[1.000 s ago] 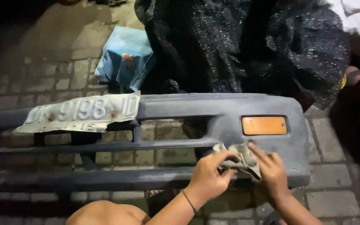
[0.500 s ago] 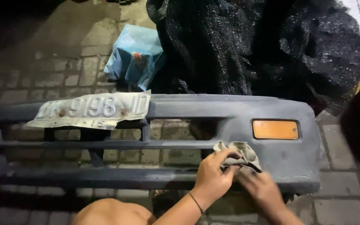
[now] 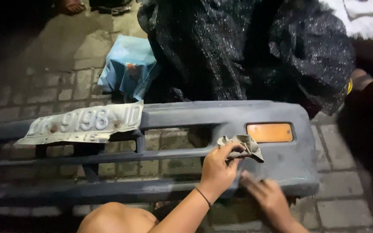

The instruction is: The person scrubs a grey car bumper with a cloth and a small tool, focusing on the area around the license plate and an orange reflector. The person is sitting on the ground while performing the cleaning task.

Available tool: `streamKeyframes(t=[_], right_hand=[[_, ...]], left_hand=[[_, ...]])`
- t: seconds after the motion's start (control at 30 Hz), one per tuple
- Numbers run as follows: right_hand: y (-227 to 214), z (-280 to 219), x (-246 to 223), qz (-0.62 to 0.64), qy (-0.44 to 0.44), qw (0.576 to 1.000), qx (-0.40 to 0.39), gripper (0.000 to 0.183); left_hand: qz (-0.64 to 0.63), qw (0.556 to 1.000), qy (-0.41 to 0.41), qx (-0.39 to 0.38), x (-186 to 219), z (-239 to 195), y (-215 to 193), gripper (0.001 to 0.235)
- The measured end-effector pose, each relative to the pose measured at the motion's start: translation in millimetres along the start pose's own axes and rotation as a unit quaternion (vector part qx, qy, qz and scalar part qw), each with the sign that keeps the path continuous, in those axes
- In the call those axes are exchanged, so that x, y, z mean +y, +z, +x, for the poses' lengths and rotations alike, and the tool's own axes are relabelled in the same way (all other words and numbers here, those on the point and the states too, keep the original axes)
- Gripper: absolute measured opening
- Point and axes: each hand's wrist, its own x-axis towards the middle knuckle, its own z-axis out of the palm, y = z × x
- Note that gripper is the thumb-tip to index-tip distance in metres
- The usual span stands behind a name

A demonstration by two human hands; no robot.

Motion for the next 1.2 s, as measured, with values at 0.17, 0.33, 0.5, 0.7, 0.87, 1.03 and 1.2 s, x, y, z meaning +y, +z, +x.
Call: streamKeyframes(t=[0.17, 0.33, 0.5, 0.7, 0.87, 1.03, 1.2], right_hand=[[-64.7, 34.6, -10.7, -0.003, 0.004, 0.999, 0.038, 0.04], [-105.3, 50.8, 10.6, -0.099, 0.125, 0.97, 0.181, 0.024], [-105.3, 55.3, 10.5, -0.074, 0.176, 0.962, 0.197, 0.022], [-96.0, 69.3, 8.9, -0.038, 0.172, 0.969, 0.174, 0.025], [-45.8, 50.7, 27.3, -0.022, 0.089, 0.989, 0.115, 0.042], [-10.1, 36.0, -8.2, -0.001, -0.055, 0.997, -0.045, 0.047], [-36.8, 70.3, 7.3, -0.114, 0.007, 0.987, 0.112, 0.029]], left_hand=[[0.066, 0.997, 0.032, 0.005, -18.6, 3.8, 20.8, 0.047], [0.154, 0.983, 0.091, -0.041, -32.9, 1.9, 38.9, 0.044], [0.201, 0.956, 0.192, -0.096, -28.5, -23.7, 51.9, 0.063], [0.141, 0.945, 0.054, -0.29, -17.1, -49.3, 46.0, 0.04], [0.074, 0.991, 0.0, -0.107, -14.4, -34.2, 1.9, 0.037], [0.022, 0.998, -0.047, 0.033, -6.4, -28.0, -25.4, 0.034], [0.018, 0.996, -0.082, -0.017, -2.1, -32.3, -26.0, 0.028]])
